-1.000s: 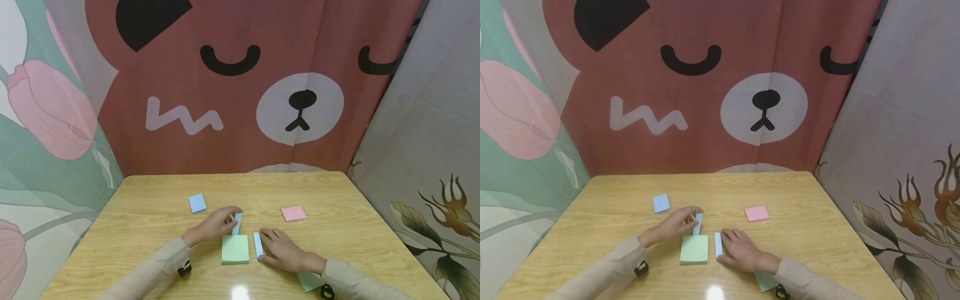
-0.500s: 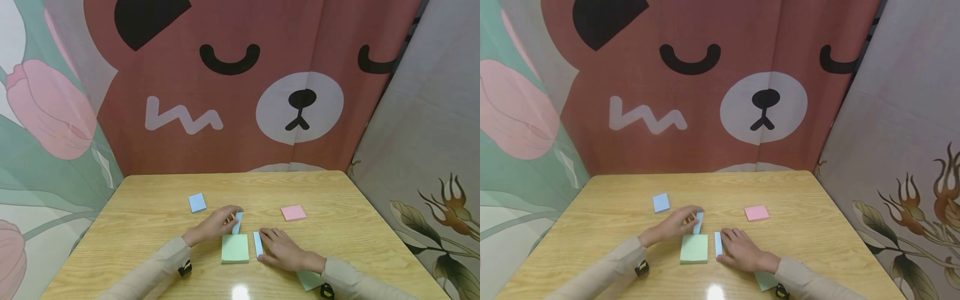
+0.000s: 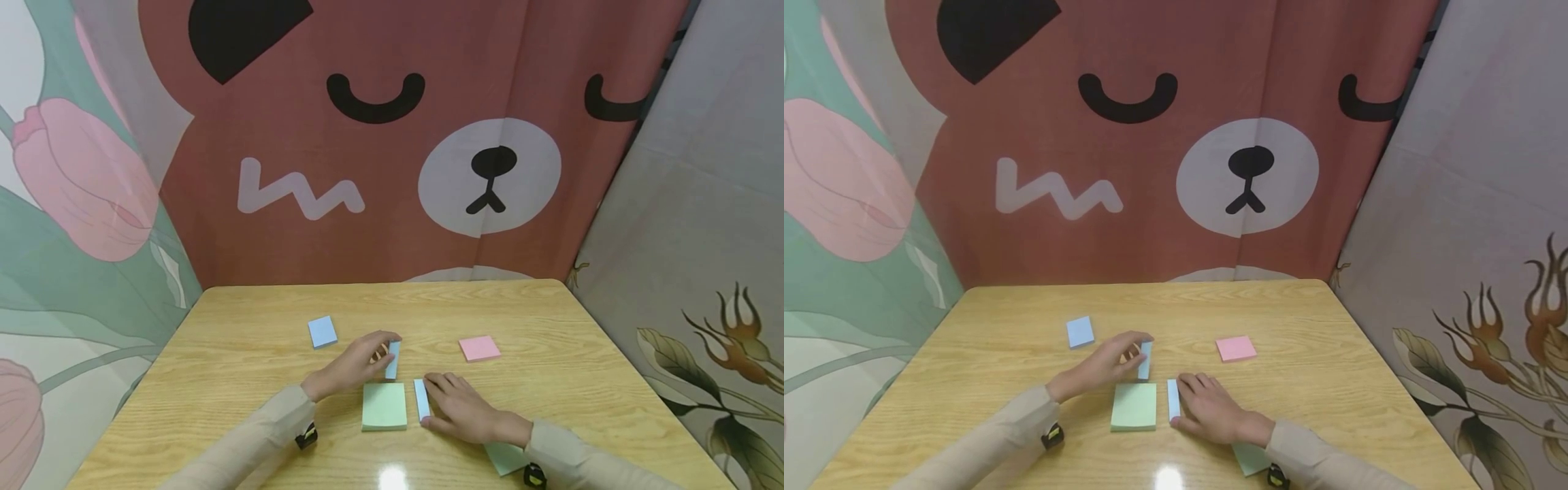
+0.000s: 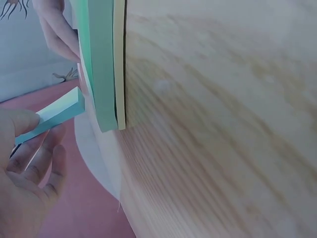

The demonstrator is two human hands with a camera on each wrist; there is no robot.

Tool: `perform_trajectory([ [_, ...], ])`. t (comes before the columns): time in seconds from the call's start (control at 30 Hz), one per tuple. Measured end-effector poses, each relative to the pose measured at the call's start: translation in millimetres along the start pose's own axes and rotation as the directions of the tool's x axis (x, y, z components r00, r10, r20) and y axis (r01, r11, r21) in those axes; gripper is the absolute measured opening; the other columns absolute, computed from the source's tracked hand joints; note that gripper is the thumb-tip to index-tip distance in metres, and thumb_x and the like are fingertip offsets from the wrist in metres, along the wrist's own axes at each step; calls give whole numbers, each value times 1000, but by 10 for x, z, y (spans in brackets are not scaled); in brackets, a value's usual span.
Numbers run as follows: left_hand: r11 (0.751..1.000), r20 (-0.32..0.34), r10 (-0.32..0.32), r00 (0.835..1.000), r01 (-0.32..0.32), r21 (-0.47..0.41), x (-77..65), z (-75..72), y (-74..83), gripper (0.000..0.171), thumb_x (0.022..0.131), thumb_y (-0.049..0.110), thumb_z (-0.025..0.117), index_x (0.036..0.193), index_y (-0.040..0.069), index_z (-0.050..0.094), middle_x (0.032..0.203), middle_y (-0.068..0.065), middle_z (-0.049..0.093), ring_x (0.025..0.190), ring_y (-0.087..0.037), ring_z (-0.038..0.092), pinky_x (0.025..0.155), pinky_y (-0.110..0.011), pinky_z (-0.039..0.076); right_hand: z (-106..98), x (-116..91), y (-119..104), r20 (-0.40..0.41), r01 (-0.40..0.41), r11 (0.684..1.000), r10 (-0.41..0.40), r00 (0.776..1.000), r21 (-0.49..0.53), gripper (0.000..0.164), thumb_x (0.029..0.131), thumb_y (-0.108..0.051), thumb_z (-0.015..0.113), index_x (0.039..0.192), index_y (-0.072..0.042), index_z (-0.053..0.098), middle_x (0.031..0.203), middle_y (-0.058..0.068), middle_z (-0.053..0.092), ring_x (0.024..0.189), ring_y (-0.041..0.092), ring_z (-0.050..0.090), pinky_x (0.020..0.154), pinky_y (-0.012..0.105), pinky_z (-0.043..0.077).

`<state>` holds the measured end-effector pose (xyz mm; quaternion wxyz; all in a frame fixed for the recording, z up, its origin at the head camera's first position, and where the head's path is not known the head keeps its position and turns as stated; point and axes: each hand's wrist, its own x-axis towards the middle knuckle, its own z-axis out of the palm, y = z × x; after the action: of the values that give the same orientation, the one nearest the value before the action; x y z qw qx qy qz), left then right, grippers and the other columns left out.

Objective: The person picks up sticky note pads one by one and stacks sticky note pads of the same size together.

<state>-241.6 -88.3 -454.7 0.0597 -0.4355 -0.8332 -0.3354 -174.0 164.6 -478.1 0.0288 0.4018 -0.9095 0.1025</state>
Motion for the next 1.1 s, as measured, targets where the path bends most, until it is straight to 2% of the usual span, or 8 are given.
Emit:
perform_trajectory([
  [0.33,1000,8,12,1000,-12,-6,76,26,64,36,91,16,49,126,15,42,113,-1,53,82,-2,54,67,-15,45,7,2,8,-15,18,1000,-18,1000,-9,68,89,-47,44,130,6,36,132,17,36,112,24,37,89,44,35],
  [0.6,1000,19,-9,1000,9,-16,142,74,91,34,92,18,47,126,16,42,114,-2,54,84,-1,54,68,-15,45,1,6,16,1,12,1000,-12,1000,7,69,89,-48,43,131,6,35,133,17,35,114,24,36,90,44,34],
  [0.9,997,49,-14,999,18,-70,206,144,158,31,92,19,47,123,15,45,98,2,59,77,0,56,63,-14,46,-34,9,19,30,27,999,-28,999,28,71,88,-48,43,132,7,34,133,17,34,115,26,35,92,46,33],
  [1.1,997,62,-9,998,14,-80,237,208,175,30,91,20,49,121,14,47,107,0,57,79,0,56,64,-13,46,-54,1,53,25,60,998,-61,998,35,72,88,-48,45,131,8,33,132,18,35,116,25,35,92,43,34],
])
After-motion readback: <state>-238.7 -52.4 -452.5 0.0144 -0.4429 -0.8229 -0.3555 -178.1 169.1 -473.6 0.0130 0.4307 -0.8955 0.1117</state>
